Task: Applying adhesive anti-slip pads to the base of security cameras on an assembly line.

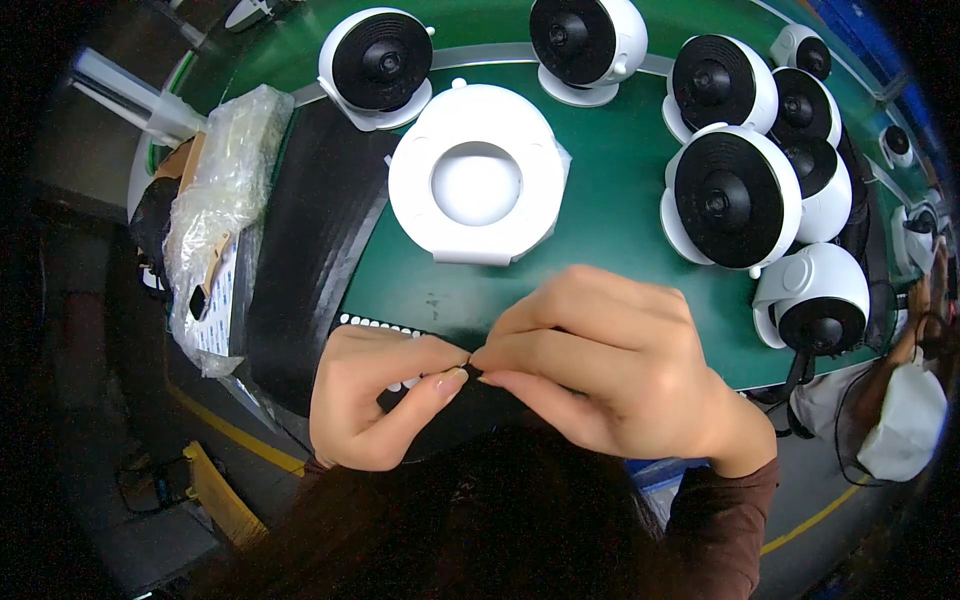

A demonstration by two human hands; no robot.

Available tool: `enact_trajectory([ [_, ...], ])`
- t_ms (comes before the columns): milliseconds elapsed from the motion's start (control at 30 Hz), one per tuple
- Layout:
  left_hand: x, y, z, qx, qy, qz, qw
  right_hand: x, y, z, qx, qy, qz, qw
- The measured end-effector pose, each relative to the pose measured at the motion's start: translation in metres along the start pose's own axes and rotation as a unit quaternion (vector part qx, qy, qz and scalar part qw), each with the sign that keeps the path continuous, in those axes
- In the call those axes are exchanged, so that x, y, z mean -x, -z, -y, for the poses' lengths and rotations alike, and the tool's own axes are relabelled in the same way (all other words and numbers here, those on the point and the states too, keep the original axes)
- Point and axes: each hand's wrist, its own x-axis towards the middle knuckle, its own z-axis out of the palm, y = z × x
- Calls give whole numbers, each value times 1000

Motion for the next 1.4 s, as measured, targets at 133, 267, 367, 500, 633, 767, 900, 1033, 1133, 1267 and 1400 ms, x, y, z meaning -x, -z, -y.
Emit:
enact_trajectory([
  [133, 2, -3, -3, -8, -18, 4, 1000, 1, 4, 2, -13, -9, 22, 1000],
  [267, -2, -4, -4, -5, -16, 18, 1000, 3, 7, 4, 2, 5, 21, 1000],
  [367, -2, -5, -1, -3, -16, 19, 1000, 3, 7, 3, -5, -15, 22, 1000],
  [500, 6, -8, 4, -35, 9, -41, 999, 0, 3, 7, -16, -54, 13, 998],
  [633, 16, -16, 15, -58, 128, -183, 973, -7, -5, 6, 31, -76, -135, 987],
  [767, 8, -14, 38, 14, 121, -153, 981, -29, -34, -10, 17, -124, -186, 975],
  [900, 10, -18, 45, 48, 93, -163, 981, -35, -51, -14, 85, -101, -194, 972],
  [1033, 7, -19, 46, 41, 72, -151, 985, -36, -57, -10, 124, -127, -219, 959],
  [1133, 7, -17, 45, 48, 68, -141, 986, -36, -57, -10, 129, -136, -214, 959],
  [1267, 8, -15, 43, 47, 90, -131, 986, -38, -57, -10, 139, -123, -201, 962],
  [1400, 8, -17, 46, 51, 74, -143, 986, -38, -59, -9, 147, -121, -199, 961],
])
